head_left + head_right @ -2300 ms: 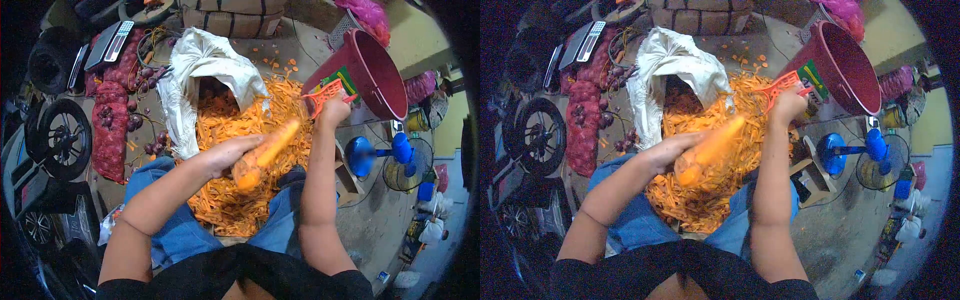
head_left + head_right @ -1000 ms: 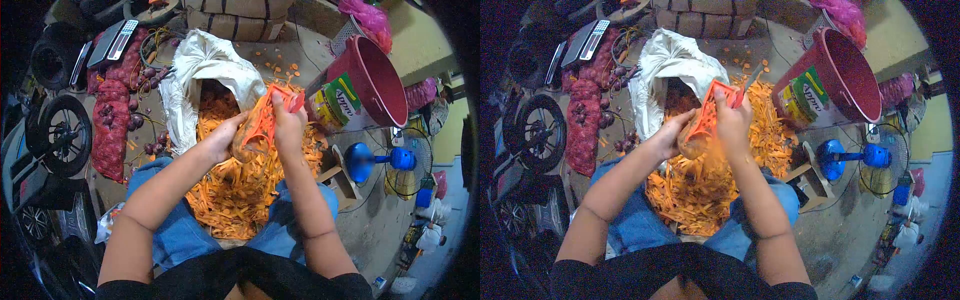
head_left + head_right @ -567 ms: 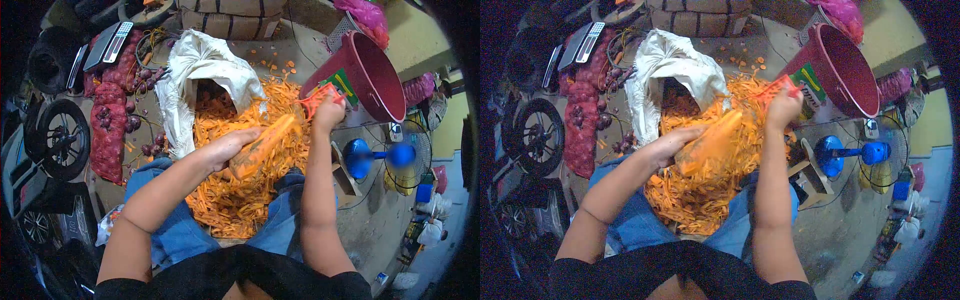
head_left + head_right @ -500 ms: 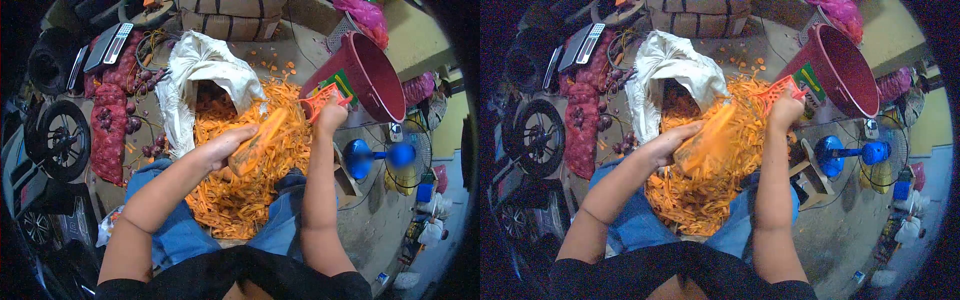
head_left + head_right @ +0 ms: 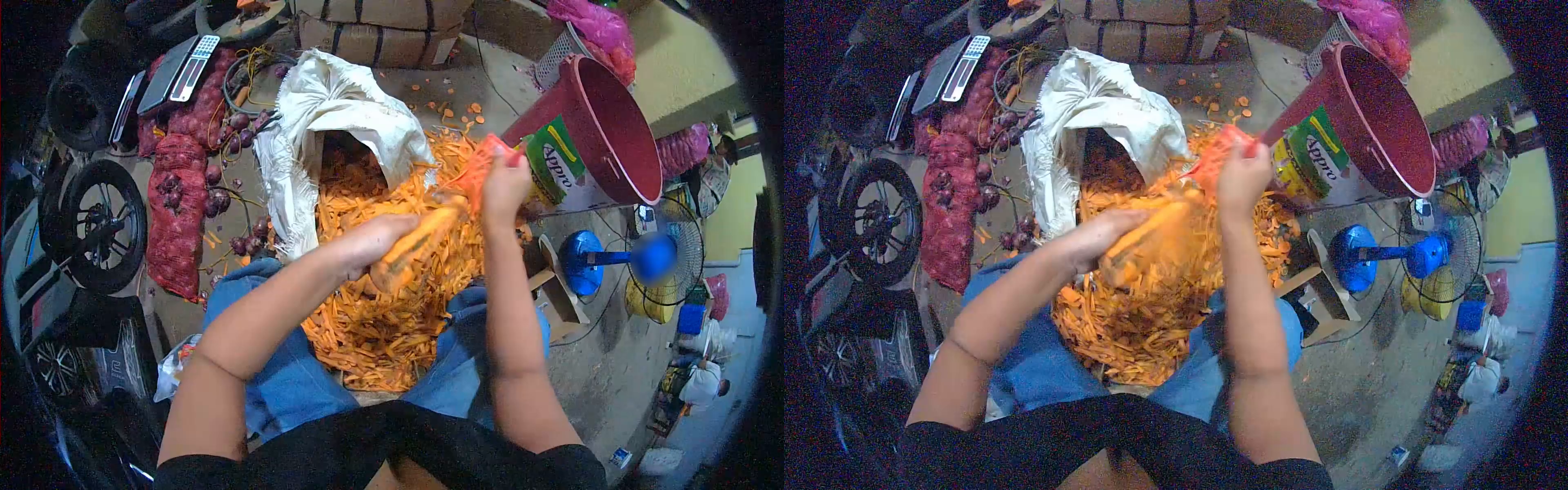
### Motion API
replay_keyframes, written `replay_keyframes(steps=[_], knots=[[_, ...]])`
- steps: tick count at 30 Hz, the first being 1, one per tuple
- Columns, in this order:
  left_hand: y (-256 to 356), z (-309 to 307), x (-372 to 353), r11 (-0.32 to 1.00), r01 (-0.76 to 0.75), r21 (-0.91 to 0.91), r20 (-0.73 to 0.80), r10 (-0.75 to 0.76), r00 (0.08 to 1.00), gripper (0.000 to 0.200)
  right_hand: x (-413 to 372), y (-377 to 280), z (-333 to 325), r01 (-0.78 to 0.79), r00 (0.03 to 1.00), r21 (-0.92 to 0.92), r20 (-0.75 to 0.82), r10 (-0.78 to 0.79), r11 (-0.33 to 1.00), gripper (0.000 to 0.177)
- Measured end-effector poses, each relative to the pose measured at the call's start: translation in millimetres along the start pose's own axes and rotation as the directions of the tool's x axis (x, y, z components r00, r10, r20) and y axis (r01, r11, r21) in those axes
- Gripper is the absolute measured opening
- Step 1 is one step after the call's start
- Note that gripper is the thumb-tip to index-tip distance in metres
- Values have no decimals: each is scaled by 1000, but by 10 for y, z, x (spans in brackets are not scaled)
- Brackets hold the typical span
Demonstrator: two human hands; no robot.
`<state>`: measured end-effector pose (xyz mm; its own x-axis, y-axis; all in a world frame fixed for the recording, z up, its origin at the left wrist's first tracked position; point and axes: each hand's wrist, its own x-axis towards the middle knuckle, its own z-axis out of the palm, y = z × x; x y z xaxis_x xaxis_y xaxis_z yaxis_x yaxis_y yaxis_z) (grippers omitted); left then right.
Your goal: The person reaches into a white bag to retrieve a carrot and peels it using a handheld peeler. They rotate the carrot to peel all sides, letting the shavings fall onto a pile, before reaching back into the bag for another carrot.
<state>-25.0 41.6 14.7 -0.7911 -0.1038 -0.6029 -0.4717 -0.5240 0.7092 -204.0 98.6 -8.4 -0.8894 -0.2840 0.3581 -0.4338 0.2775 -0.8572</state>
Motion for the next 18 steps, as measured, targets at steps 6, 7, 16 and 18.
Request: replay_keyframes(steps=[6, 7, 16, 18], knots=[[-67, -82, 82, 982, -144, -123, 67, 153, 986, 37, 291, 110, -234, -43, 972, 102, -226, 65, 994, 18], [-39, -91, 78, 977, -138, -160, 54, 148, 987, 38, 303, 121, -238, -48, 964, 297, -236, 122, 954, 18], [-206, -273, 344, 874, -9, -486, 125, 80, 989, 42, -525, -650, 44, -196, 968, 297, 212, 135, 935, 18], [-129, -151, 255, 884, -38, -466, 48, 68, 997, 45, -573, -627, 67, -162, 970, 235, 217, 110, 958, 19]])
